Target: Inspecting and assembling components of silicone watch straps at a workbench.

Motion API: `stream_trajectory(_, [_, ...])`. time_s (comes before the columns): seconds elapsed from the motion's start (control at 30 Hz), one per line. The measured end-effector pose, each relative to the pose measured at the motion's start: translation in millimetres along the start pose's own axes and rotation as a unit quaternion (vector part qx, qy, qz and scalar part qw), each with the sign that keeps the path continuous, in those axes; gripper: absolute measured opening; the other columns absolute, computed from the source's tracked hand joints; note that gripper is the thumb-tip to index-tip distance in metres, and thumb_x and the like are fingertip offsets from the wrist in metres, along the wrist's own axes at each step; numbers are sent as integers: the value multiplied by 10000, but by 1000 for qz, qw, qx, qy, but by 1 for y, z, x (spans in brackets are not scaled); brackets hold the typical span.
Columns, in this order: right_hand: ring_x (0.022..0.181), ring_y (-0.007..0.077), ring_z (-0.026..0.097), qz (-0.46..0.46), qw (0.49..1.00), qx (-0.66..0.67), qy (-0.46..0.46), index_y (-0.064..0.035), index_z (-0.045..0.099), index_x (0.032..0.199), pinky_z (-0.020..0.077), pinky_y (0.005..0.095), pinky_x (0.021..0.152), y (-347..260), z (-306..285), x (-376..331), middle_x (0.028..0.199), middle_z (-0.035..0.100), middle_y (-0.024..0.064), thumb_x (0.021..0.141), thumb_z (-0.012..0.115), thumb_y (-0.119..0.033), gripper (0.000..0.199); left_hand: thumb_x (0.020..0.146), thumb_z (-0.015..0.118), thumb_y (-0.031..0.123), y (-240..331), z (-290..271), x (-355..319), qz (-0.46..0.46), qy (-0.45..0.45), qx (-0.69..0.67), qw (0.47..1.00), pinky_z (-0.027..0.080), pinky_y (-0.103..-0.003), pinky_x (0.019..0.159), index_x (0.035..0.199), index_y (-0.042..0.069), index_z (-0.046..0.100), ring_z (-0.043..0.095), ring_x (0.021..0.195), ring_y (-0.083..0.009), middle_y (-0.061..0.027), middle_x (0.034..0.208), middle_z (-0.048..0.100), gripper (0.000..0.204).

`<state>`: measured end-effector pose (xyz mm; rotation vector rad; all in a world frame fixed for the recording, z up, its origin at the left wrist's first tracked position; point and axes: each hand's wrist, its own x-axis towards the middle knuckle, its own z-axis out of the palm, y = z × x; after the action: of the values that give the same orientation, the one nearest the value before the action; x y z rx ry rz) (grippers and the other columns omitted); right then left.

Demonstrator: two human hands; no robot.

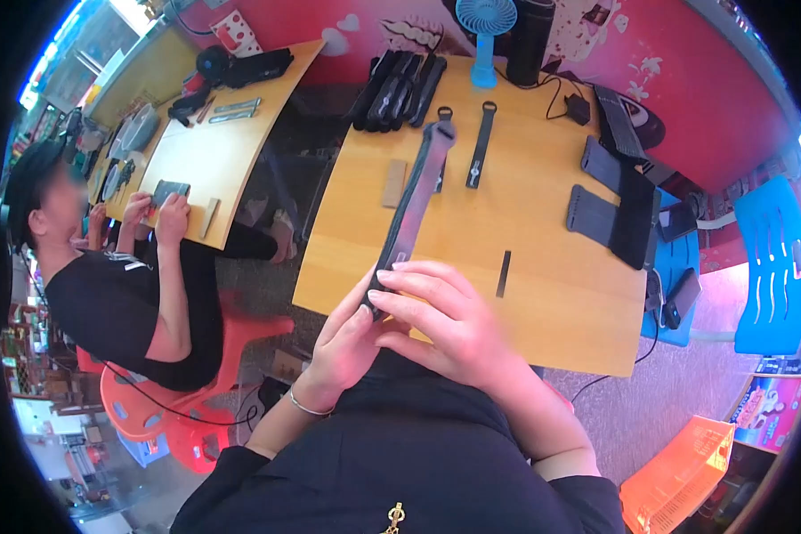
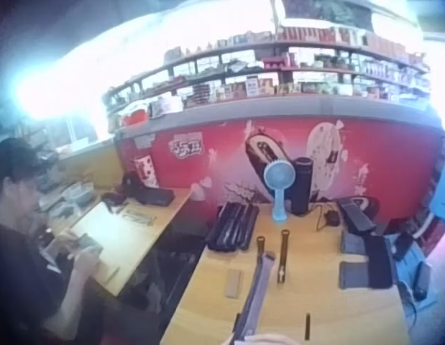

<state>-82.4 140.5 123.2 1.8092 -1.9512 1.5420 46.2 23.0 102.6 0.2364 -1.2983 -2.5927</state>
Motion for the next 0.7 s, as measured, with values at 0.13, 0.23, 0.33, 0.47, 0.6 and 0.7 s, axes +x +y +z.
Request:
stream_trajectory(0.13, [1034,291,591,-31,997,-74,15,-49,654,1021,487,393,875,-13,-2,-9,1112,622,108,612,806,-138,445,1017,362,263,-4,3,-6,5,-54,-41,998,419,-353,978,1467,-19,177,519,1106,-188,-122,1371,410,563])
stream_trajectory(0.23, [984,272,602,-36,993,-107,26,-57,660,996,494,371,823,-23,-5,-18,1086,634,89,615,805,-145,417,1018,337,335,-6,9,-11,-19,-51,-94,994,411,-359,985,1467,-18,187,512,1120,-184,-119,1363,425,591])
stream_trajectory(0.33, [954,261,603,-26,992,-112,56,-65,656,1004,492,349,786,-30,-3,-26,1054,641,77,619,801,-139,418,1014,319,376,-7,9,-17,-57,-58,-106,991,412,-345,964,1467,-17,202,503,1110,-164,-106,1337,450,611])
stream_trajectory(0.47, [943,262,605,1,992,-93,87,-66,647,1032,493,351,801,-34,-1,-35,1041,639,80,625,796,-122,436,1005,365,358,-15,6,-18,-43,-133,-77,987,414,-322,932,1467,-19,210,505,1071,-147,-93,1315,470,616])
stream_trajectory(0.6, [952,275,617,-20,994,-87,65,-48,636,1056,509,364,820,-34,-7,-32,1035,637,97,646,779,-77,435,986,465,250,-14,12,-25,-32,-43,-56,997,438,-274,871,1474,13,216,525,1015,-123,-85,1293,487,596])
stream_trajectory(0.7, [980,293,627,-20,995,-73,58,-32,633,1061,526,371,835,-35,-7,-35,1036,637,114,658,760,-36,423,967,517,158,-11,10,-24,-12,-45,-35,998,456,-258,862,1480,37,210,559,1015,-128,-87,1238,541,610])
